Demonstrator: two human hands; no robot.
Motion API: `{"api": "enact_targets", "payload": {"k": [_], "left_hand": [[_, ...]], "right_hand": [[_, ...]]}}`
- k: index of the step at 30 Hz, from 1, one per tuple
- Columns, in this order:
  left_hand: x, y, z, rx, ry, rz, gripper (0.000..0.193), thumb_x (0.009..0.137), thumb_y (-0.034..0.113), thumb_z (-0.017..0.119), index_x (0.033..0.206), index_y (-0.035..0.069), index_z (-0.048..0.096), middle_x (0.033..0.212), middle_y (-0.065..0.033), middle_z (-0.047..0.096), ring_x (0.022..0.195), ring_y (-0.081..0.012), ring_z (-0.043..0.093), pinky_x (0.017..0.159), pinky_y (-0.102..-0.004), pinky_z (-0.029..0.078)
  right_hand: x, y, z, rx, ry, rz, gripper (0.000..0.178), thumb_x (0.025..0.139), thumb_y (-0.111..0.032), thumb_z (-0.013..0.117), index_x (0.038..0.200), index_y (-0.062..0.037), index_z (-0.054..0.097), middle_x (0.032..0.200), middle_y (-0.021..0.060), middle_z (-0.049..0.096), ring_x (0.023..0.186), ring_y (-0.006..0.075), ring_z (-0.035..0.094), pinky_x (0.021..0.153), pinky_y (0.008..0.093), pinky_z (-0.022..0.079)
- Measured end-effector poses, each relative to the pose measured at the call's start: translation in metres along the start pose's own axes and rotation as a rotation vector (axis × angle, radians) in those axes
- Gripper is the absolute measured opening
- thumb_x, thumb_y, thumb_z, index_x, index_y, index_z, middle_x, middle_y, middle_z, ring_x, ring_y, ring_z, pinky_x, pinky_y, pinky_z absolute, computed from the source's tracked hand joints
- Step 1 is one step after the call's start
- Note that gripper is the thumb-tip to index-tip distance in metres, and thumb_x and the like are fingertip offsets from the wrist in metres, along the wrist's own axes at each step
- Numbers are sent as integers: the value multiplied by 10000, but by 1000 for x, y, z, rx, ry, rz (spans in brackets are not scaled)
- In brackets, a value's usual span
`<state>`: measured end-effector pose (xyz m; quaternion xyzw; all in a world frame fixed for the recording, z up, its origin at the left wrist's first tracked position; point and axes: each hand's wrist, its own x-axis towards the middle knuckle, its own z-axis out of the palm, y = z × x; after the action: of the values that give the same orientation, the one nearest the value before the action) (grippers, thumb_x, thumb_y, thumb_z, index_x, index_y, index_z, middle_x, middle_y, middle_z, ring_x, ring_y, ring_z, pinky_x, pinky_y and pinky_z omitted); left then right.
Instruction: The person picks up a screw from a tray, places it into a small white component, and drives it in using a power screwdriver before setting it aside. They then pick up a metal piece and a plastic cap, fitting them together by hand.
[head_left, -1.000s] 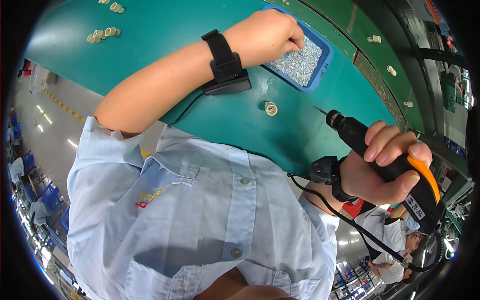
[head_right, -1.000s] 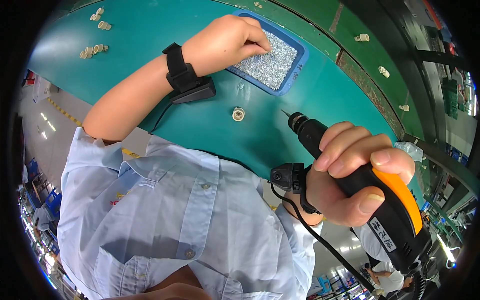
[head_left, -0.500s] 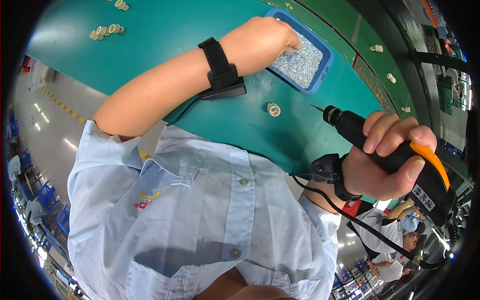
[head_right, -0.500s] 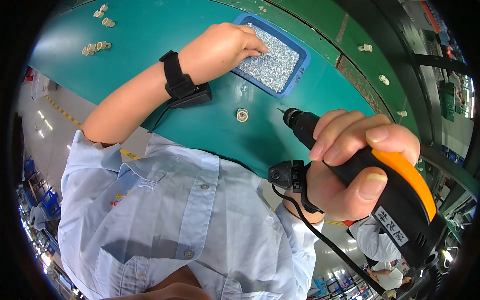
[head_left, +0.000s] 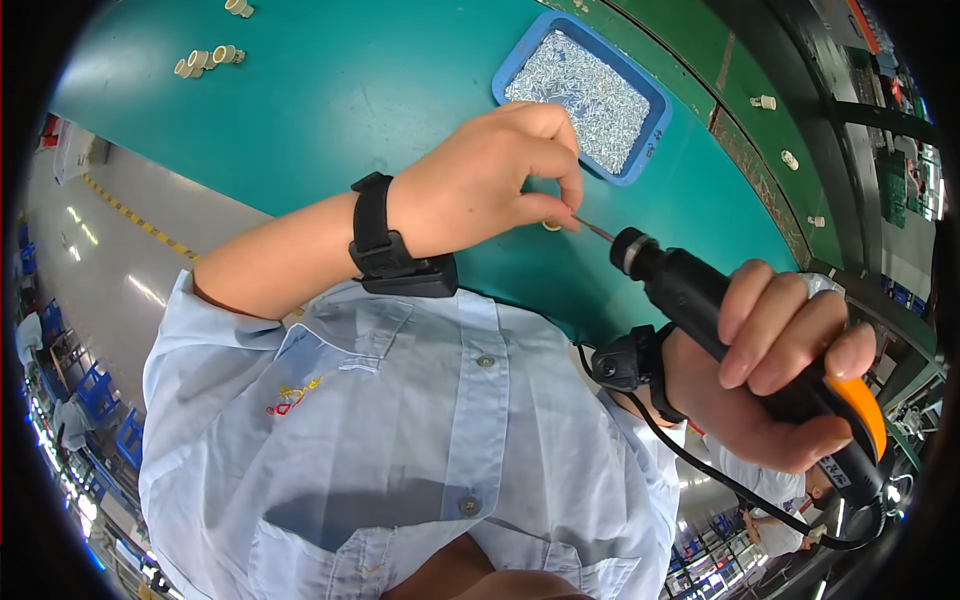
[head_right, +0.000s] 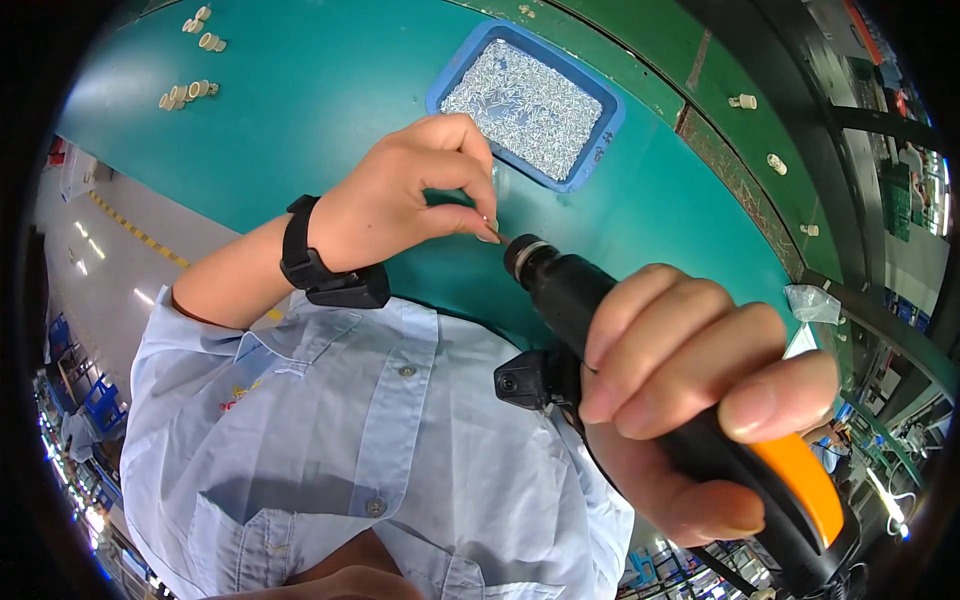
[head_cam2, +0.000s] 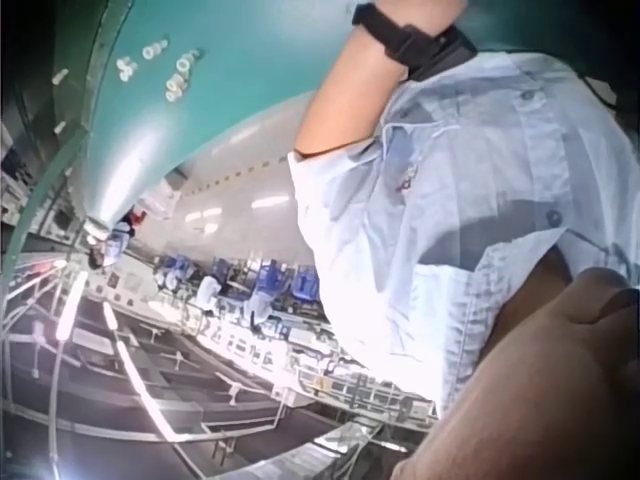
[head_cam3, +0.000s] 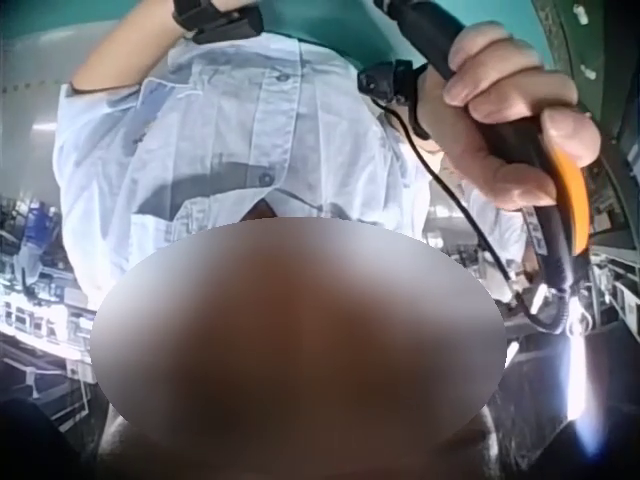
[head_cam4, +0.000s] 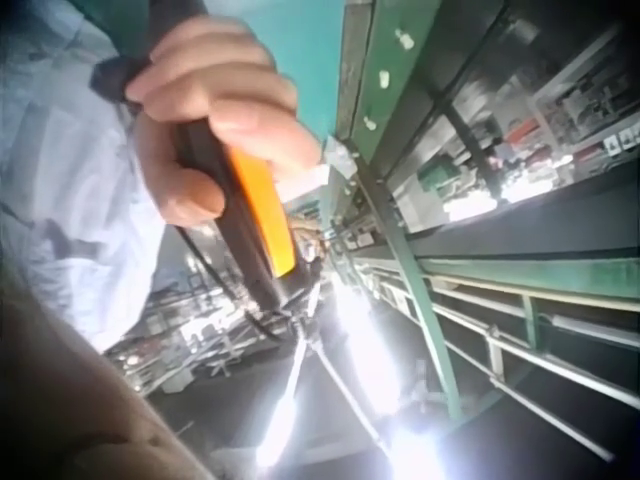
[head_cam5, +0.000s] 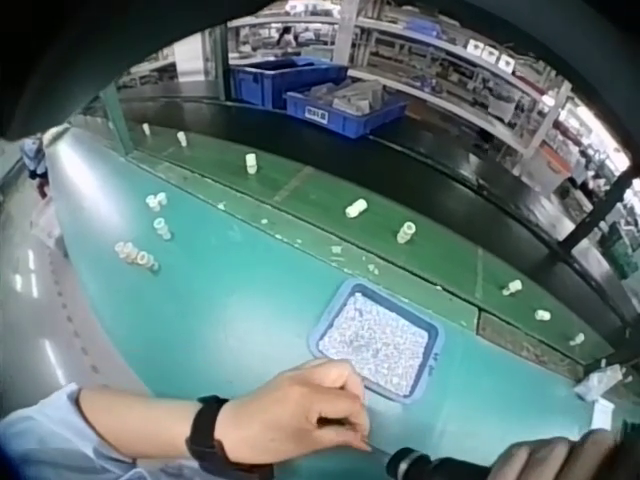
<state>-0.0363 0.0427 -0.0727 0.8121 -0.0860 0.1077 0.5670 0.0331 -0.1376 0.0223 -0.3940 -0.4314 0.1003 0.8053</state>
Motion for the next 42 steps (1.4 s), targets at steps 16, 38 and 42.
{"api": "enact_targets", "payload": {"k": [16,38,42], "left_hand": [[-5,3,-2,132,1,74,232,676,79,775,893,86,693,866,-3,601,859,-215,550,763,-332,447],[-13,-26,14,-75,-188,-211,210,750,104,721,944,39,674,822,-92,651,744,-248,616,667,-350,495],[-13,-26,14,-65,-178,-204,210,749,107,718,943,41,673,832,-90,655,761,-256,617,694,-358,494]], "right_hand": [[8,6,3,-154,-82,101,423,919,-446,508,1090,-59,491,660,5,456,505,102,454,506,250,342],[-11,40,1,-317,-25,185,333,915,-380,515,982,-57,463,597,22,445,440,124,430,449,287,363],[-8,43,3,-331,-46,204,325,911,-374,537,948,-63,452,591,22,444,437,123,428,450,288,366]]}}
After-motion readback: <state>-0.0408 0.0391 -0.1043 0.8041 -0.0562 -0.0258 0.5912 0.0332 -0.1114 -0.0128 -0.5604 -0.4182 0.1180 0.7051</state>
